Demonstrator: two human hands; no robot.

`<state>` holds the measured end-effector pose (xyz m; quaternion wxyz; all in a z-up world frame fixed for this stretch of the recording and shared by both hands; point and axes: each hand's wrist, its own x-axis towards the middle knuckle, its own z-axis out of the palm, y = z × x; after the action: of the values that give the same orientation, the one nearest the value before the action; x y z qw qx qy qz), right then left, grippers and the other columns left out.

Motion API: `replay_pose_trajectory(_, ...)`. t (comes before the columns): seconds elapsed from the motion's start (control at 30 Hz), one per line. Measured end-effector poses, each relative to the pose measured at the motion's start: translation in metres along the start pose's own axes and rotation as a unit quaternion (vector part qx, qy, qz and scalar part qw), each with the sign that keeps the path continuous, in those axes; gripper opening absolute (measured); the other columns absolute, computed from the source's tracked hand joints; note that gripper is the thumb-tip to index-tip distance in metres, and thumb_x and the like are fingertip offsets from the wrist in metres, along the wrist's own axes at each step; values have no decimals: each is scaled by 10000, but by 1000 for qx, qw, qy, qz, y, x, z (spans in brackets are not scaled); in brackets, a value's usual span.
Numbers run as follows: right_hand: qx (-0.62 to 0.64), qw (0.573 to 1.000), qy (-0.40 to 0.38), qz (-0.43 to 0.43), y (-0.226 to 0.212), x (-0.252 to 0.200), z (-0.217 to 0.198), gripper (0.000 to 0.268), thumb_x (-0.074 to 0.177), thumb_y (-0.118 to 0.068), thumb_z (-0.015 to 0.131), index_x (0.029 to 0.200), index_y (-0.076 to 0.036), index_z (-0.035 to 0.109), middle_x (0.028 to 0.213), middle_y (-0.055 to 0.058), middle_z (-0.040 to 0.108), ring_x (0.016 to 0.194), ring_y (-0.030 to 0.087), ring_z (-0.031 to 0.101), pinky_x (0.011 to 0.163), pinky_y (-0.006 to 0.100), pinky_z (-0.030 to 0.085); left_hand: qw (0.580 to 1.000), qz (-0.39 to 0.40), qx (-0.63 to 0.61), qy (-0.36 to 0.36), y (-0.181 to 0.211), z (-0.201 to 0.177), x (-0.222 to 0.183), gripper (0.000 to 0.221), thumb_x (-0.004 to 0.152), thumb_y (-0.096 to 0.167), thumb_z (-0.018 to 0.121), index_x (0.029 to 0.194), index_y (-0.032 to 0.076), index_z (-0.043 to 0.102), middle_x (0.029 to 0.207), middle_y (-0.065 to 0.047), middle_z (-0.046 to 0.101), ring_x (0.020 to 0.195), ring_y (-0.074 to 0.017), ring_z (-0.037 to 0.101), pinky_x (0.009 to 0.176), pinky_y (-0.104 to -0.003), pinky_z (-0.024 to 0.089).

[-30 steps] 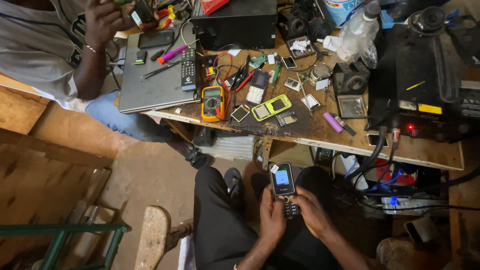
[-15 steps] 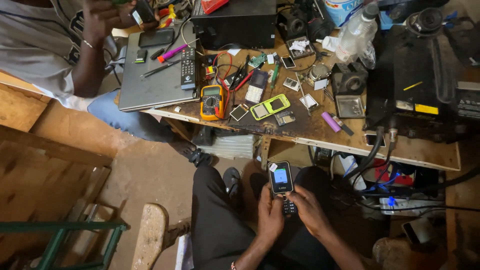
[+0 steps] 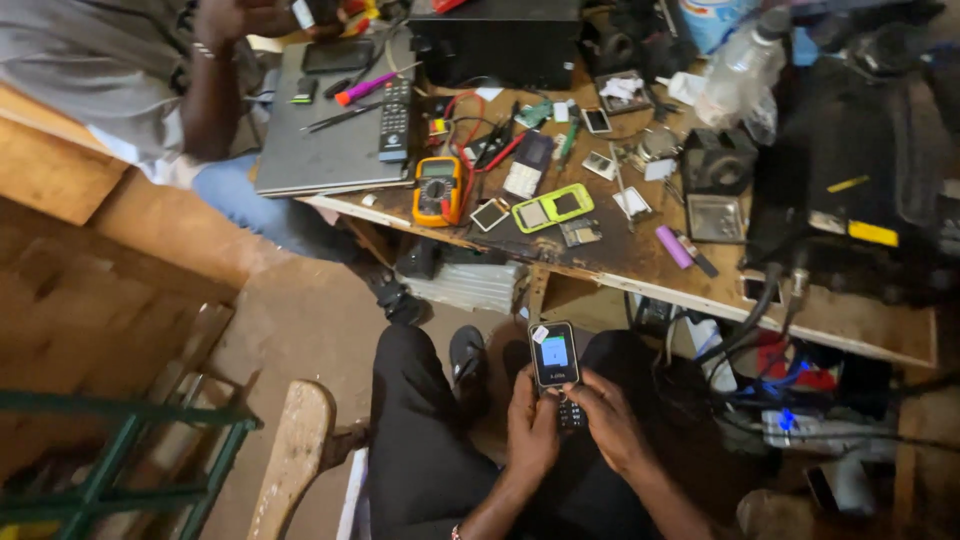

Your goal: A person is testing and interacting with a feature phone at a repair bench, pressing buttons on the keypad.

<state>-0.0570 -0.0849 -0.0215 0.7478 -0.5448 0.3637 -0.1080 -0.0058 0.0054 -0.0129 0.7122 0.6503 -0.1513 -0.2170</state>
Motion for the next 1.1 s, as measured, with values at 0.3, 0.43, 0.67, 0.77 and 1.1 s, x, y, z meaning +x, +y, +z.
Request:
replay_pose_trajectory(0.3, -9, 999, -30, -39, -13, 2, 0, 209, 734, -123, 544, 865, -2, 653, 810, 77, 659, 769, 127, 562, 726, 245, 416, 998, 9, 12, 60, 7, 12, 3, 310, 755, 98, 430, 1048, 78, 531, 939, -34, 597, 865, -123, 529, 785, -266, 426)
replay_pose_trajectory(0.43, -70, 996, -32, -40, -21, 8, -8, 297, 727, -169, 541, 941, -12, 673, 887, 78, 697, 844, 141, 616, 772, 260, 448, 997, -8, -25, 72, 5, 23, 8, 279, 758, 67, 431, 1017, 80, 535, 859, -25, 586, 776, -107, 515, 692, -245, 433)
replay_pose_trajectory(0.67, -265, 962, -17, -64, -52, 2, -16, 295, 690, -248, 511, 879, -119, 698, 806, 6, 712, 781, 113, 606, 765, 231, 412, 996, 10, 22, 86, -18, 35, 6, 348, 788, 156, 443, 1119, 74, 513, 1009, -70, 605, 904, -155, 547, 814, -280, 422)
replay_pose_trajectory(0.77, -221, 972, 0, -77, -33, -4, -22, 284, 710, -222, 508, 900, -91, 673, 821, 20, 681, 782, 117, 575, 759, 242, 411, 998, 3, 8, 55, -6, 38, 0, 301, 786, 116, 442, 1075, 73, 512, 974, -51, 567, 883, -137, 508, 799, -267, 407)
replay_pose_trajectory(1.1, -12, 994, 46, -95, -5, 14, -28, 323, 724, -126, 550, 1005, 14, 622, 945, 104, 656, 882, 155, 572, 819, 266, 418, 999, -22, 18, -22, 22, 34, 22, 292, 765, 104, 433, 1045, 90, 514, 925, -53, 593, 867, -153, 552, 769, -275, 430)
